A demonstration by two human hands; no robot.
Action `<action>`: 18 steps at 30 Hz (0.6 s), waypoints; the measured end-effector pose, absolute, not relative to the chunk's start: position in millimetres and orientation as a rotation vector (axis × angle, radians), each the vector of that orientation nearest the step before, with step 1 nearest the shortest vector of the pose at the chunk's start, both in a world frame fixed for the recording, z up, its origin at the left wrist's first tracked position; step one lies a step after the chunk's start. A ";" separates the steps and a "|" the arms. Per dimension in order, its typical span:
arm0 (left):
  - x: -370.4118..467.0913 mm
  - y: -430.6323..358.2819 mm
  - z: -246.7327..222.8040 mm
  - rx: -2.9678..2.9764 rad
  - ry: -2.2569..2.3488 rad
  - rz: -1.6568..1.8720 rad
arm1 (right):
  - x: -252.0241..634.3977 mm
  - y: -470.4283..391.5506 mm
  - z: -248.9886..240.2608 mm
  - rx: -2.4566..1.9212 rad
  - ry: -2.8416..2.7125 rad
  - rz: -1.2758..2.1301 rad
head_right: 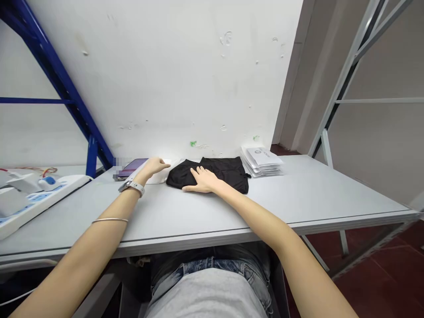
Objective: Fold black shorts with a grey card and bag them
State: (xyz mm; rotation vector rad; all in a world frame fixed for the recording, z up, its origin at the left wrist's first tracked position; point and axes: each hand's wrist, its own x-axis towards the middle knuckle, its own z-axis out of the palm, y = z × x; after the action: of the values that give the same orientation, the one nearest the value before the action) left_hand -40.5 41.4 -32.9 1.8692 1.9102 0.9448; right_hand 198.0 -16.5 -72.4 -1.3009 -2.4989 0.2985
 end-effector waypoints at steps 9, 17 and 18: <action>-39.5 41.6 -39.1 2.044 2.162 0.523 | 201.4 -11.5 -79.9 -1.271 -2.565 0.276; -47.0 44.2 -40.4 2.099 2.156 0.415 | 201.1 -7.1 -85.2 -1.273 -2.538 0.341; -47.7 44.5 -40.6 2.102 2.150 0.411 | 201.7 -6.7 -85.4 -1.267 -2.553 0.336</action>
State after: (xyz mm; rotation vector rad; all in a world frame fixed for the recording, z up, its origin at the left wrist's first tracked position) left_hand -47.7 44.5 -40.6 2.1017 2.1499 0.4111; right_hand 201.7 -6.7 -85.4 -1.2672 -2.5528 0.3361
